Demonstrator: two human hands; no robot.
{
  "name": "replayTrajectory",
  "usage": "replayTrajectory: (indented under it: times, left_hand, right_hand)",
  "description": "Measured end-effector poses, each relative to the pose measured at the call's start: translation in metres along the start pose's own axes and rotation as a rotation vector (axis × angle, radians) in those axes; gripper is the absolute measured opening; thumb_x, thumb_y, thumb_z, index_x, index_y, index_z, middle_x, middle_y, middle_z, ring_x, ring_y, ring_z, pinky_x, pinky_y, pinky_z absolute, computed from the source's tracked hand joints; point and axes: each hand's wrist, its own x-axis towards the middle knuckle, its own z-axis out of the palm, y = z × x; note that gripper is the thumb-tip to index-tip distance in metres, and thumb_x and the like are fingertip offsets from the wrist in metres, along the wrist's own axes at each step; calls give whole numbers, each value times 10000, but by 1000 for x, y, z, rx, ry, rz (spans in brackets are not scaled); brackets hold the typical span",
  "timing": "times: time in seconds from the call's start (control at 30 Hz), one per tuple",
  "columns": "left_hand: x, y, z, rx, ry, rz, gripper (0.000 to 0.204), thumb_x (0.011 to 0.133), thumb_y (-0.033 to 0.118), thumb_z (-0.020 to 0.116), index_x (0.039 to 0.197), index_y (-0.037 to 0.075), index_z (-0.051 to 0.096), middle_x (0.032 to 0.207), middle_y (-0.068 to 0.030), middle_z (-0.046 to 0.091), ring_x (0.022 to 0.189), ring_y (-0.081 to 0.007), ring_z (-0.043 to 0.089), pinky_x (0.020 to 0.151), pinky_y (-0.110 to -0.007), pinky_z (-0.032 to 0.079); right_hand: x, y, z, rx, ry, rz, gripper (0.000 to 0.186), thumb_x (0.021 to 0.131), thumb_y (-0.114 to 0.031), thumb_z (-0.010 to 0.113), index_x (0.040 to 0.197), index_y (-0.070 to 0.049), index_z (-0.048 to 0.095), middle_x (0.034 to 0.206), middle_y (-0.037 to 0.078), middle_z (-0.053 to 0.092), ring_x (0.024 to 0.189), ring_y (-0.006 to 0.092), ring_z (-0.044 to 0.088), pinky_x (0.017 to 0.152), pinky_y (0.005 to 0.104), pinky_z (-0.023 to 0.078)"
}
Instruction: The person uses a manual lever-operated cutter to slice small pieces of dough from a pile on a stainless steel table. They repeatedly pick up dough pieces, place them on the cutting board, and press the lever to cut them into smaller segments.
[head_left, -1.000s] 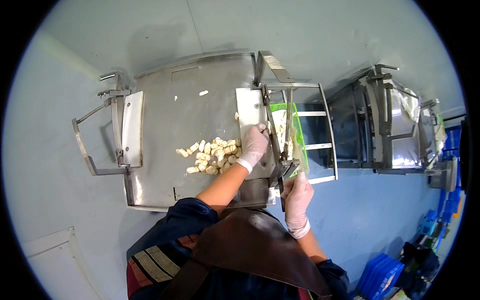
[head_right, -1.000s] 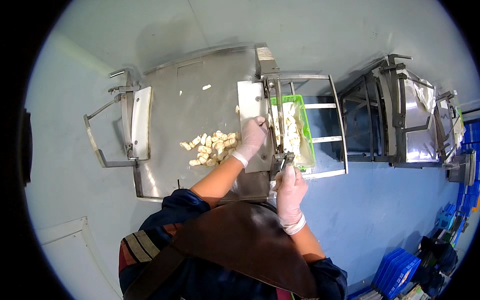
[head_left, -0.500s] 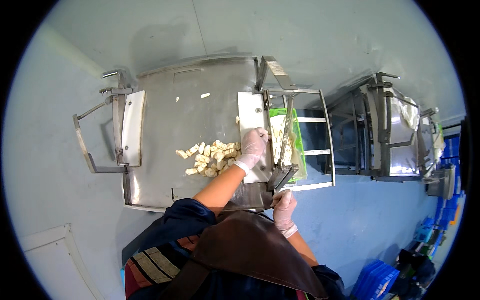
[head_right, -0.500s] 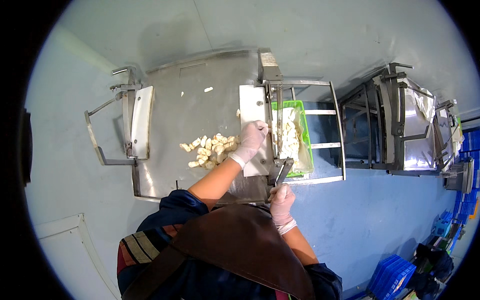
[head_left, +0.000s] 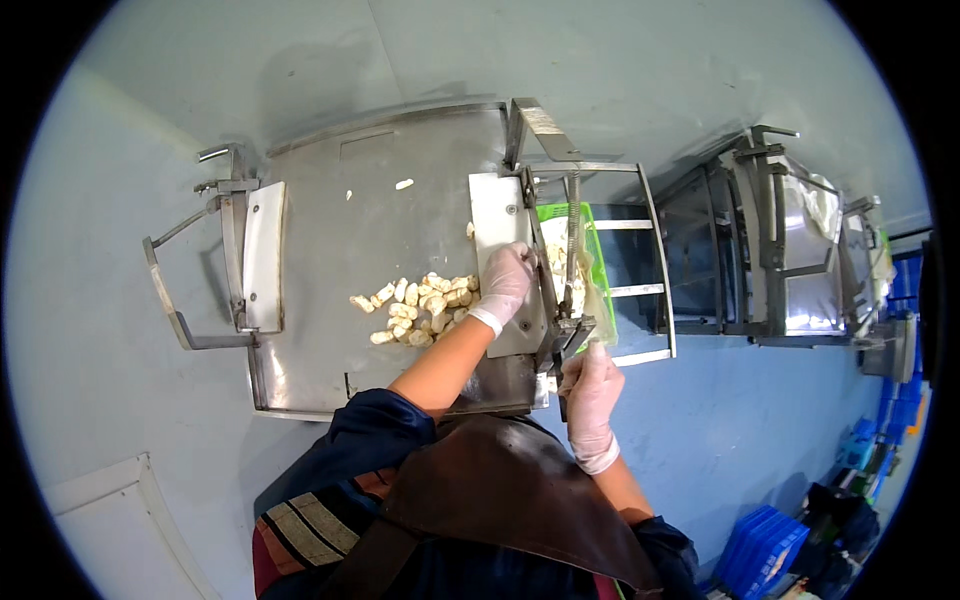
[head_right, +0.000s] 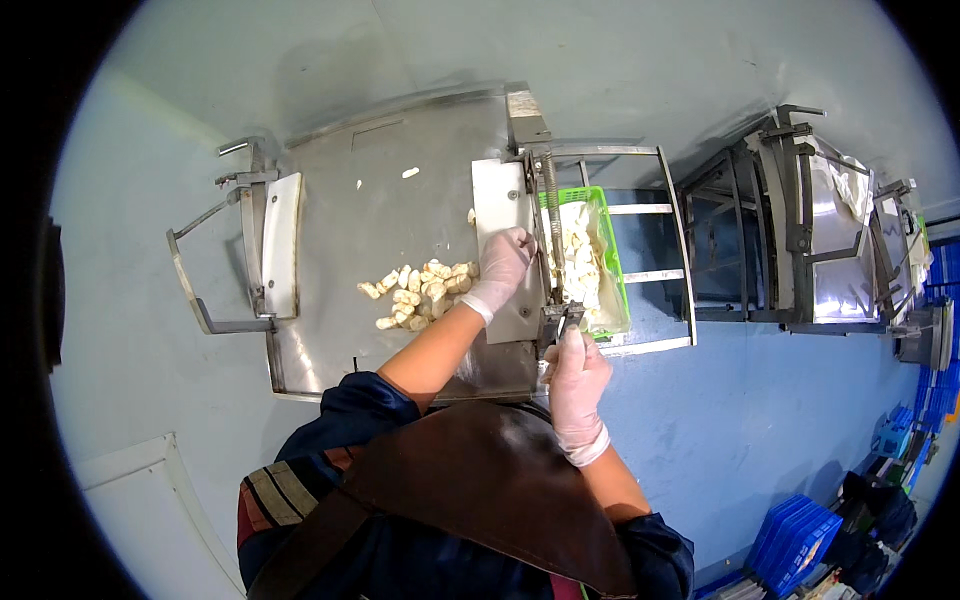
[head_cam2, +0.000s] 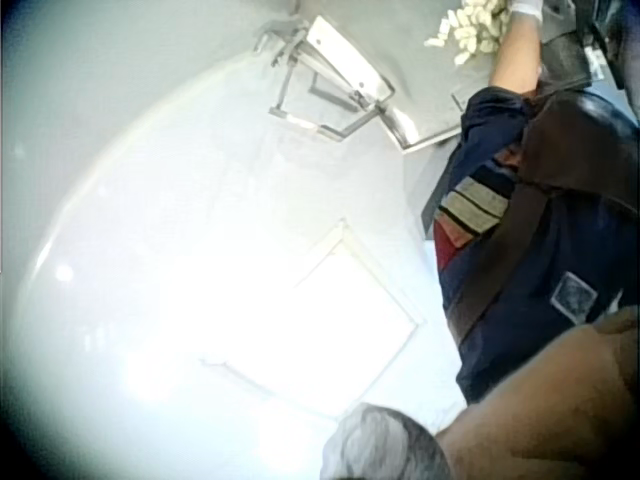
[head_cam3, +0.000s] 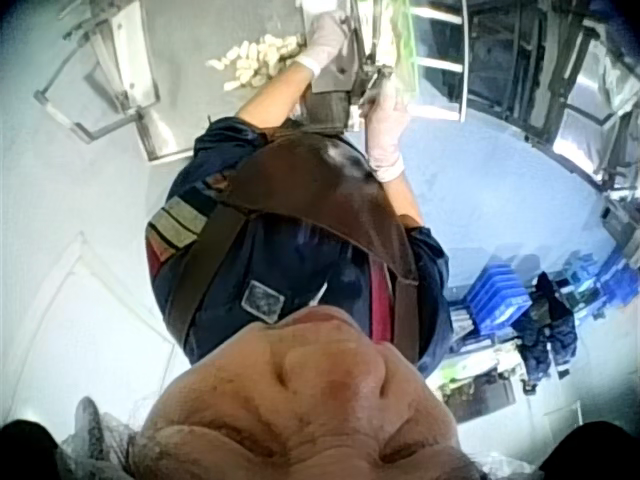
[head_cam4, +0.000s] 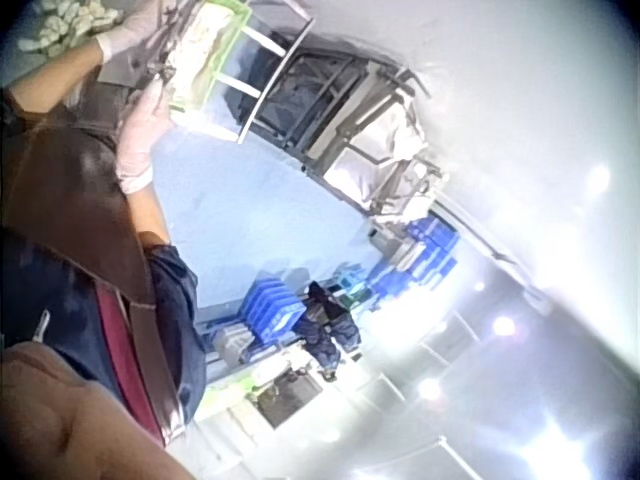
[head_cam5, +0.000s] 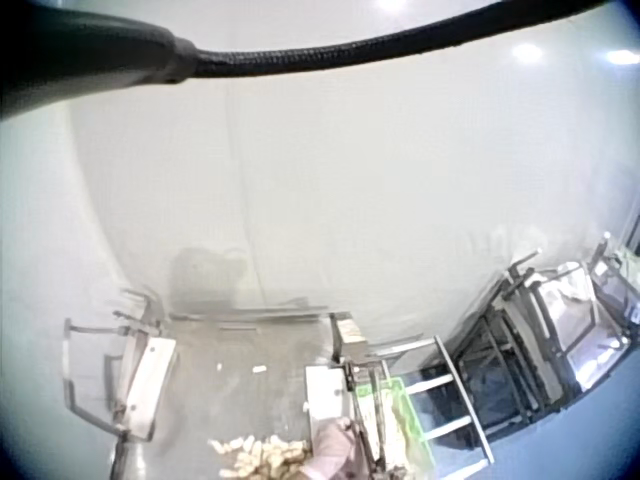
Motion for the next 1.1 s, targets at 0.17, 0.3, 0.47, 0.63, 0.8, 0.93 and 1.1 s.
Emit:
replayTrajectory:
  times: [0.17, 0.3, 0.47, 0.63, 0.8, 0.93, 1.1]
  left_hand:
    - [7, -22, 8, -189, 55, 19, 156, 773, 146, 537, 811, 23, 625, 673, -103, 603, 586, -167, 557, 582, -293, 443]
    - [-2, 7, -43, -232, 174, 61, 193, 788, 181, 573, 848, 5, 625, 738, -62, 619, 644, -107, 549, 628, -241, 446]
    - [11, -50, -187, 131, 287, 125, 186, 727, 171, 572, 849, 43, 632, 784, -114, 627, 707, -202, 580, 669, -296, 455]
    - [-34, -88, -220, 653, 3, -62, 197, 676, 148, 570, 853, 92, 634, 852, -103, 626, 807, -288, 587, 742, -368, 450]
    - [-39, -101, -196, 680, 167, -12, 170, 688, 121, 573, 844, 65, 609, 826, -85, 631, 776, -253, 600, 722, -352, 460]
    - [-18, -58, -175, -160, 173, -83, 172, 697, 106, 603, 840, 19, 564, 735, -86, 613, 663, -128, 576, 615, -263, 458]
    - [8, -10, -53, -318, 36, 133, 100, 736, 42, 611, 791, 36, 527, 675, -13, 556, 596, -74, 480, 554, -232, 419]
  right_hand:
    - [1, 101, -12, -50, -34, -227, 531, 866, -466, 389, 572, -34, 485, 474, 25, 465, 384, 96, 438, 383, 234, 344]
    - [6, 110, -13, -128, -45, -321, 572, 887, -492, 315, 576, -40, 475, 448, 37, 448, 358, 108, 434, 362, 234, 330]
    - [5, 111, -10, -78, -24, -312, 564, 886, -472, 326, 563, -33, 471, 432, 36, 432, 345, 105, 417, 350, 231, 303]
    - [7, 117, -13, -55, -47, -218, 591, 851, -528, 372, 587, -10, 478, 447, 44, 451, 367, 107, 443, 365, 237, 338]
    - [6, 111, -15, -54, -66, -219, 601, 847, -539, 367, 579, -12, 476, 448, 46, 453, 368, 107, 441, 369, 239, 335]
    - [6, 107, -14, -64, -62, -219, 621, 836, -568, 365, 585, -12, 478, 457, 48, 458, 376, 111, 443, 376, 239, 341]
    - [5, 104, -14, -63, -85, -227, 607, 836, -553, 387, 584, -9, 484, 459, 44, 463, 385, 108, 456, 380, 242, 353]
